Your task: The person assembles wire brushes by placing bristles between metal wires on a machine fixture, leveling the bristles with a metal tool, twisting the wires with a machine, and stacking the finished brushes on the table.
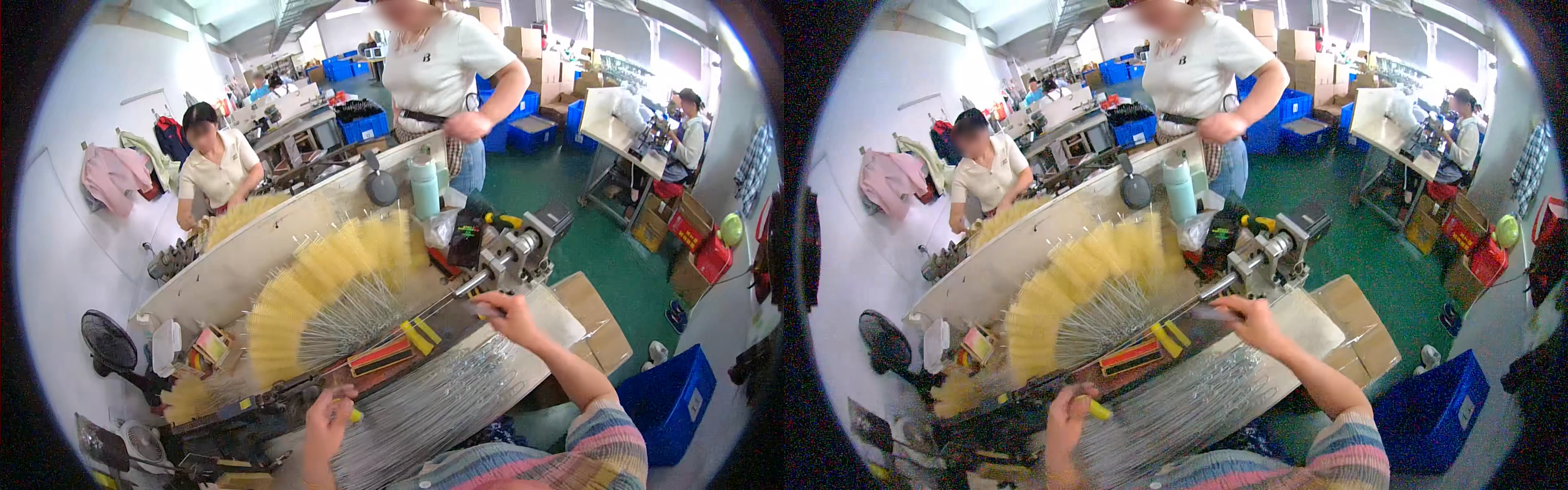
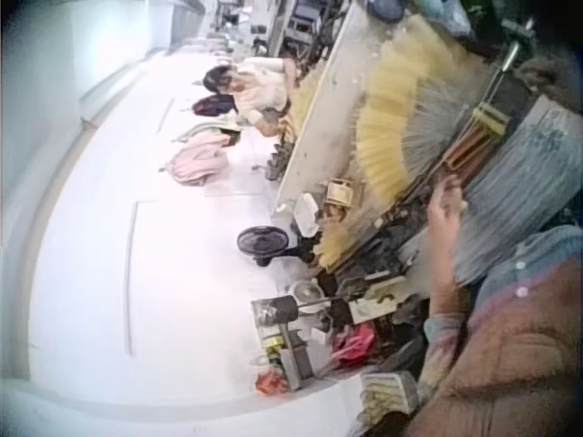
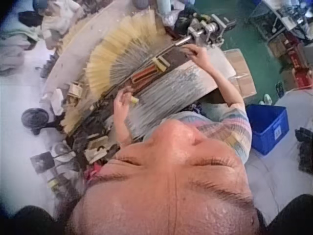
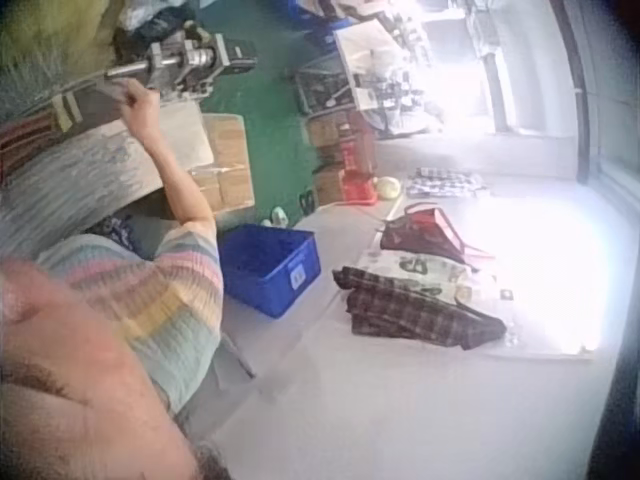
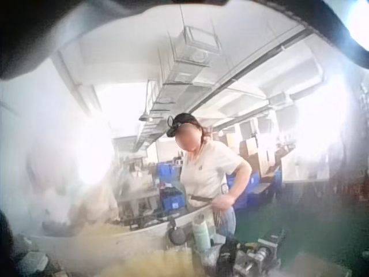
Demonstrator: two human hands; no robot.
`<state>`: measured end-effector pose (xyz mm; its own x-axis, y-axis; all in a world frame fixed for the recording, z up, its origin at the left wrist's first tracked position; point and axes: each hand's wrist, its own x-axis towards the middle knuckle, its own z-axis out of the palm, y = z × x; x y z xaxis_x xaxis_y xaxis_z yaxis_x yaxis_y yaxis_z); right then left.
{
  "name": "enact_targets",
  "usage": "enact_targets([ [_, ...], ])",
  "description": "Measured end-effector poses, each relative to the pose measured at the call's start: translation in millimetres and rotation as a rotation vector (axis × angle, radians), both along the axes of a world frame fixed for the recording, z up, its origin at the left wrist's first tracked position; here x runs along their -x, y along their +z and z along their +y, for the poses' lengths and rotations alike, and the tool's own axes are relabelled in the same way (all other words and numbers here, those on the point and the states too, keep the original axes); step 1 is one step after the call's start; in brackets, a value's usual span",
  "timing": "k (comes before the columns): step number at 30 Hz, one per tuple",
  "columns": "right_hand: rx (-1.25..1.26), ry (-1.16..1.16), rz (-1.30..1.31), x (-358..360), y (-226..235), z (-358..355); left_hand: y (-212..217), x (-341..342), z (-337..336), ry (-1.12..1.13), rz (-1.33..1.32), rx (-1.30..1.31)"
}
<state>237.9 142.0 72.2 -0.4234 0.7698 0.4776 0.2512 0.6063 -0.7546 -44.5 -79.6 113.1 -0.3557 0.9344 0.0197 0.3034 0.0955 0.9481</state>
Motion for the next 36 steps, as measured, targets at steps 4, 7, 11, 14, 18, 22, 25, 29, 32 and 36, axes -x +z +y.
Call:
enact_targets([
  [4, 0.308, -0.193, 0.119, -34, 12, 13, 15, -2, 30, -0.251, -0.295, -0.135],
  [7, 0.386, -0.186, 0.289, -44, -6, 20, 14, 0, 51, -0.313, -0.812, -0.136],
  [11, 0.294, -0.098, 0.346, -27, -8, 34, 39, -4, 70, -0.273, -0.763, -0.149],
  [14, 0.332, -0.062, 0.491, -9, -1, 46, 64, -2, 84, -0.294, -0.850, -0.224],
  [18, 0.280, 0.034, 0.482, 12, 17, 56, 72, 15, 94, -0.248, -1.038, -0.415],
  [22, 0.137, -0.088, 0.617, 10, 11, 66, 64, 56, 74, -0.160, -1.144, -0.580],
  [25, 0.180, -0.158, 0.621, 2, -1, 55, 43, 70, 50, 0.212, -1.197, -0.989],
  [29, 0.237, -0.204, 0.614, 10, -12, 34, 24, 65, 15, 0.627, -1.309, -1.118],
  [32, 0.235, -0.215, 0.574, 16, -13, 28, 18, 64, 11, 0.762, -1.349, -1.135],
  [36, 0.271, -0.182, 0.543, 30, -6, 25, 18, 62, 17, 0.659, -1.299, -1.118],
])
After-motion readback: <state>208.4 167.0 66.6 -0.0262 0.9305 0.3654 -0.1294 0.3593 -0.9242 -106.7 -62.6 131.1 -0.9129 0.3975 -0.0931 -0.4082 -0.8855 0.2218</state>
